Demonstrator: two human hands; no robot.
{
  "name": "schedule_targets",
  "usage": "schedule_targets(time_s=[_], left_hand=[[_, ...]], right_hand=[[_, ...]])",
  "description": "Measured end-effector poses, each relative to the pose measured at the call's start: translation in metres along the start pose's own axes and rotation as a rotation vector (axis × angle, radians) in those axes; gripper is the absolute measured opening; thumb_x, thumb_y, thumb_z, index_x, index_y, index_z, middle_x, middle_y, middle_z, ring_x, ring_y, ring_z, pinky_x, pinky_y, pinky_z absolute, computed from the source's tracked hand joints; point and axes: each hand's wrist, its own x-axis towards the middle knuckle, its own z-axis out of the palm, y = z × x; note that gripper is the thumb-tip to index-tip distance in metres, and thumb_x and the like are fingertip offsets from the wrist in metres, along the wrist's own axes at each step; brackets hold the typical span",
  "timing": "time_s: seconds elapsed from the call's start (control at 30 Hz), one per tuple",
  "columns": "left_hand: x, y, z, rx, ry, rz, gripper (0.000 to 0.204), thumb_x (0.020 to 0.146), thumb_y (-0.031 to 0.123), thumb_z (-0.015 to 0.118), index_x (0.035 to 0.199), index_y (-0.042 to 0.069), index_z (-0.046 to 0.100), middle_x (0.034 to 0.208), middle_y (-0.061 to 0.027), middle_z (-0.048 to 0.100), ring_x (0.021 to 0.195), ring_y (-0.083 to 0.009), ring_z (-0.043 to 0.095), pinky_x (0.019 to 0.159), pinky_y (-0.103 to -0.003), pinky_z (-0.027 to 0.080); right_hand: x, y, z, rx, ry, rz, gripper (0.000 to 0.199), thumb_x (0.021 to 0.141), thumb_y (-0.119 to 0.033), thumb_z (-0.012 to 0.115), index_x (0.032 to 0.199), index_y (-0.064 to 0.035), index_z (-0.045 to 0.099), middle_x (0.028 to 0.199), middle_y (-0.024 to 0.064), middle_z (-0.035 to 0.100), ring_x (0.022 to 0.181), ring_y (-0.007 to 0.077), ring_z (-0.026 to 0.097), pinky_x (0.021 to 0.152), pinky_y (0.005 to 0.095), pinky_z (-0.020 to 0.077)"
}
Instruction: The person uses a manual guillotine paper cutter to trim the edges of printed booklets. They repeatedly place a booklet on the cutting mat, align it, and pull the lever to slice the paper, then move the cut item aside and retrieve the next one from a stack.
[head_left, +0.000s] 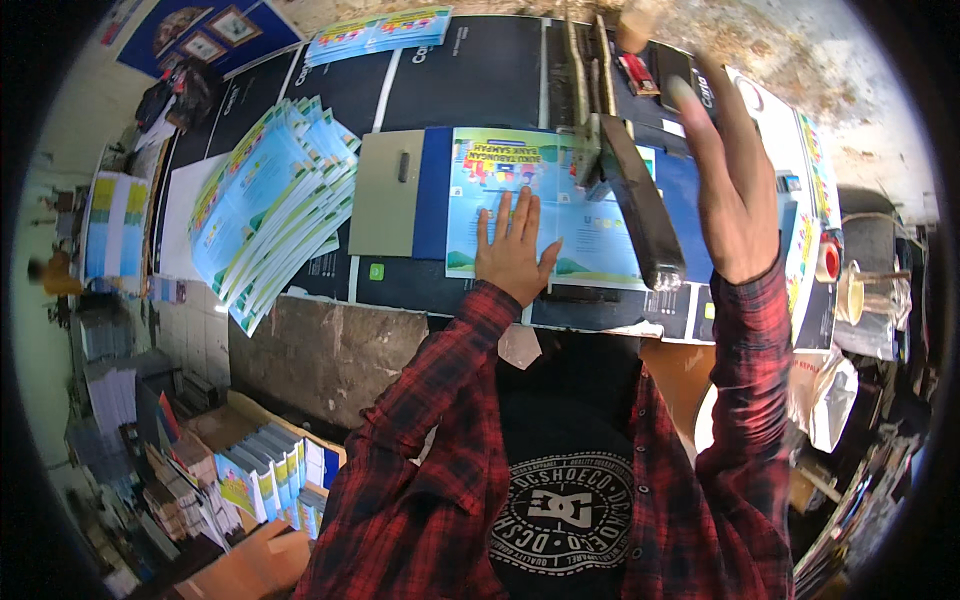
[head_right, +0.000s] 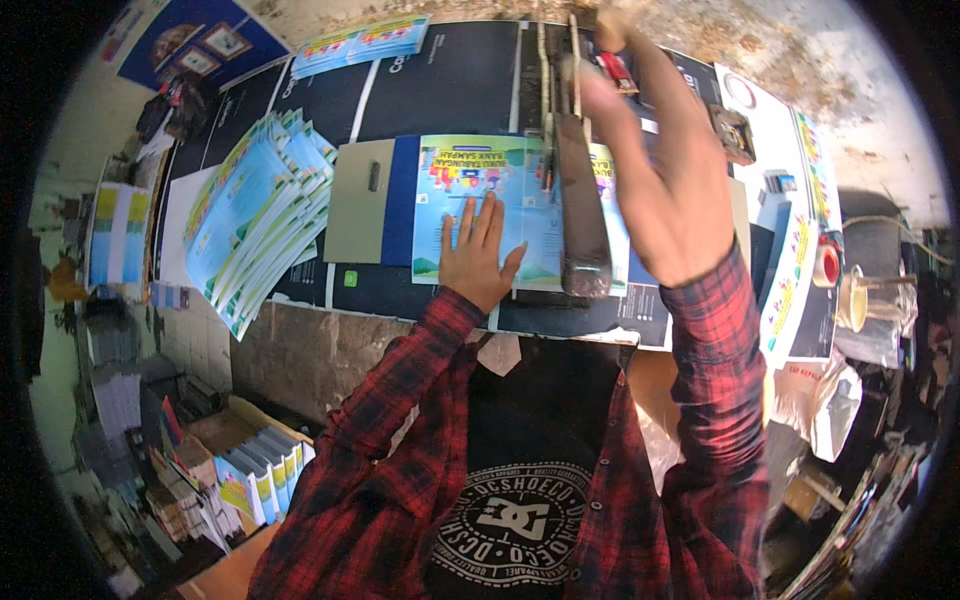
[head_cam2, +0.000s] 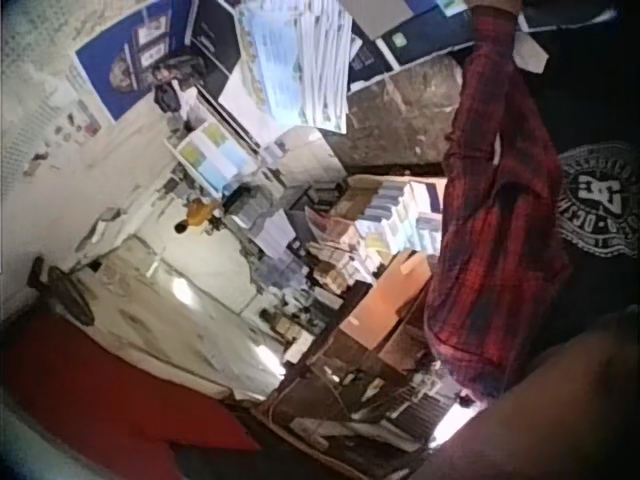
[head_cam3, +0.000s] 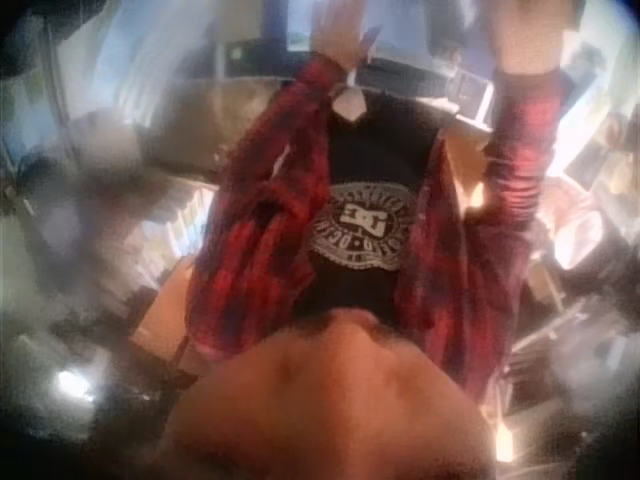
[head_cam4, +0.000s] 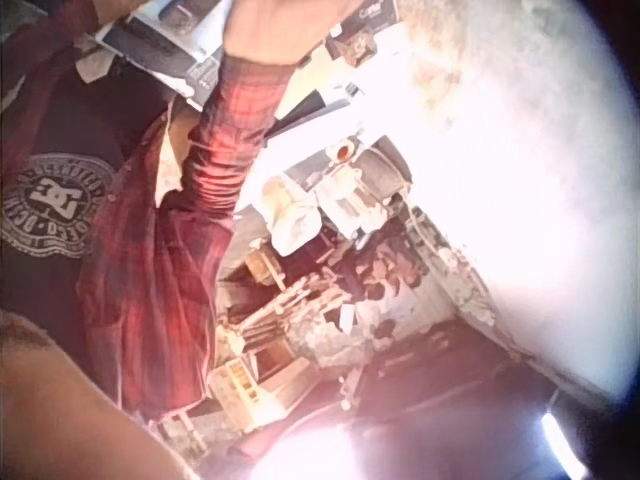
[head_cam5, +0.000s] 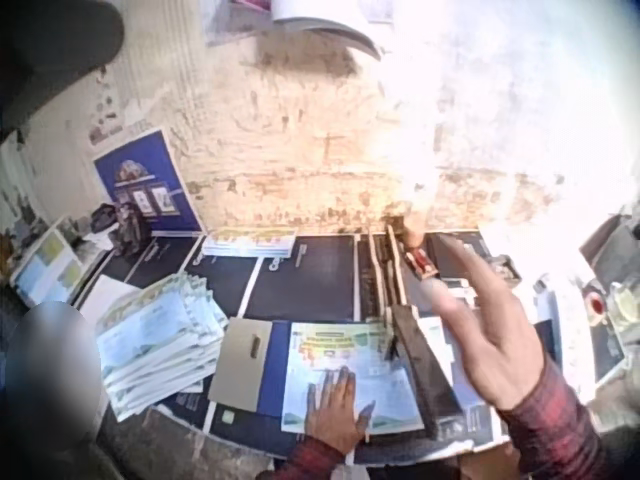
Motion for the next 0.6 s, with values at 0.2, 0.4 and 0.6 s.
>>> schedule_targets(time_s=[0.2,0.4,0.6], left_hand=[[-0.004,-0.002,-0.001,-0.002,-0.048,-0.034,0.071,0.095,0.050,0.047,0.147,0.003,0.037,0.158,-0.0116,0.029,0.146,-0.0326,0.025,0.117,-0.055,0.015],[-0.002,0.007,-0.006,-0.038,0.012,-0.013,0.069,0.093,0.046,0.052,0.146,0.003,0.039,0.157,-0.0101,0.031,0.145,-0.0304,0.027,0.116,-0.054,0.018],[0.015,-0.011,-0.015,-0.056,-0.111,-0.035,0.076,0.082,0.056,0.063,0.136,0.004,0.050,0.145,-0.0137,0.045,0.137,-0.0310,0.037,0.108,-0.055,0.025]], right_hand=[[-0.023,-0.014,0.045,-0.476,-0.426,0.000,0.083,0.088,-0.059,0.057,0.144,-0.0008,0.039,0.138,0.0291,0.047,0.132,0.0436,0.043,0.107,0.0513,0.0364],[-0.123,0.021,0.100,-0.554,-0.331,0.069,0.097,0.080,-0.048,0.070,0.152,-0.0023,0.026,0.155,0.0273,0.025,0.144,0.0462,0.021,0.115,0.0527,0.0264],[-0.052,-0.015,0.039,-0.019,-0.381,0.249,0.083,0.080,-0.034,0.074,0.143,0.0065,0.036,0.137,0.0310,0.047,0.129,0.0449,0.047,0.109,0.0436,0.0380]])
